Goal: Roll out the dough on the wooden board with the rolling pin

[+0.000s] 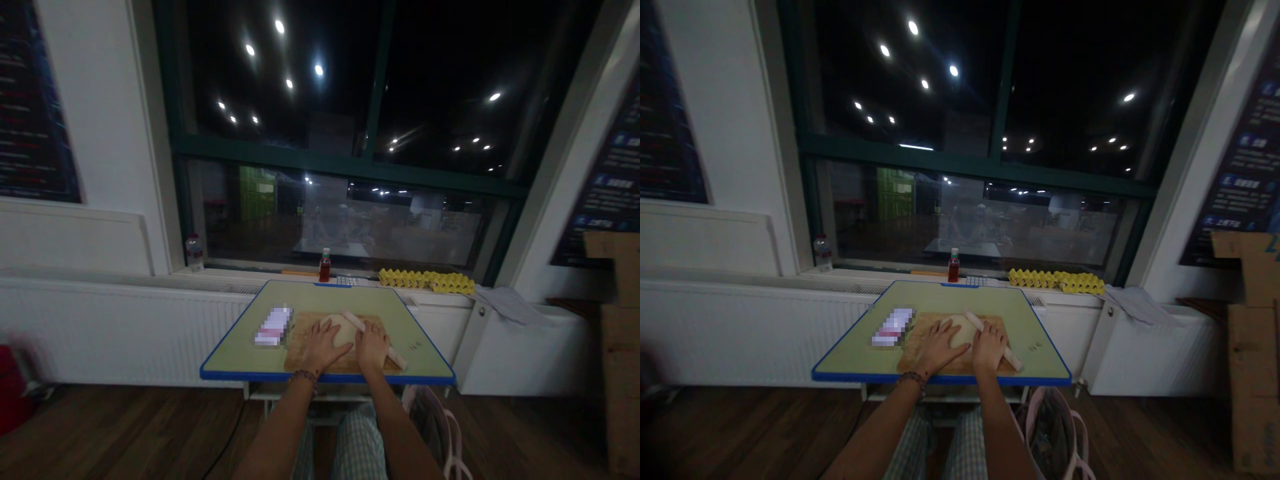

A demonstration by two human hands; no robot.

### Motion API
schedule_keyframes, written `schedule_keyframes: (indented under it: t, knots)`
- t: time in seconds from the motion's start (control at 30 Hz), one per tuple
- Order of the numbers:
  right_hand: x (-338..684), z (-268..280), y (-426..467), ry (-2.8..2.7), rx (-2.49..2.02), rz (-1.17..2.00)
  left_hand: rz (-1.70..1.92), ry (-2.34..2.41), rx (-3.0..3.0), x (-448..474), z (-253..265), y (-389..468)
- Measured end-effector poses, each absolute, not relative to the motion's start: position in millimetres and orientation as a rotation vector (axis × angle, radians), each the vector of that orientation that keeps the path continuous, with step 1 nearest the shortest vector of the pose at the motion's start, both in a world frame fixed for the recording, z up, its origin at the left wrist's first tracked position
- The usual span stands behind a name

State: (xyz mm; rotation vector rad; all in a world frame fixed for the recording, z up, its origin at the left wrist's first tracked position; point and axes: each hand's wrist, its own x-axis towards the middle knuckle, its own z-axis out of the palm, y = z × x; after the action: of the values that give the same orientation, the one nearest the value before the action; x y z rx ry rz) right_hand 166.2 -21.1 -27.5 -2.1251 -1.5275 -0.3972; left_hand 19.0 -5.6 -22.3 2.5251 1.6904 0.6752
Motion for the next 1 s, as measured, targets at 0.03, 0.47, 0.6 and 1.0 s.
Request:
schedule_keyframes:
  t: [0.03,0.47,0.6,1.0]
  knots:
    - [166.3,-27.7,-20.6,-1.534,-2.129,-0.394,0.683,1.720,2.518,19.5,-23.2,-5.3]
    - [166.0,-20.7,-25.7,-1.631,-2.105,-0.392,0.743,1.865,2.345,21.9,-16.9,-9.7]
    - [166.0,-20.2,-26.5,-1.636,-2.093,-0.394,0.802,1.896,2.271,20.9,-16.1,-6.2]
    - [164.0,-15.7,-29.9,-1.647,-2.089,-0.369,0.773,2.063,2.241,20.3,-11.3,-12.5]
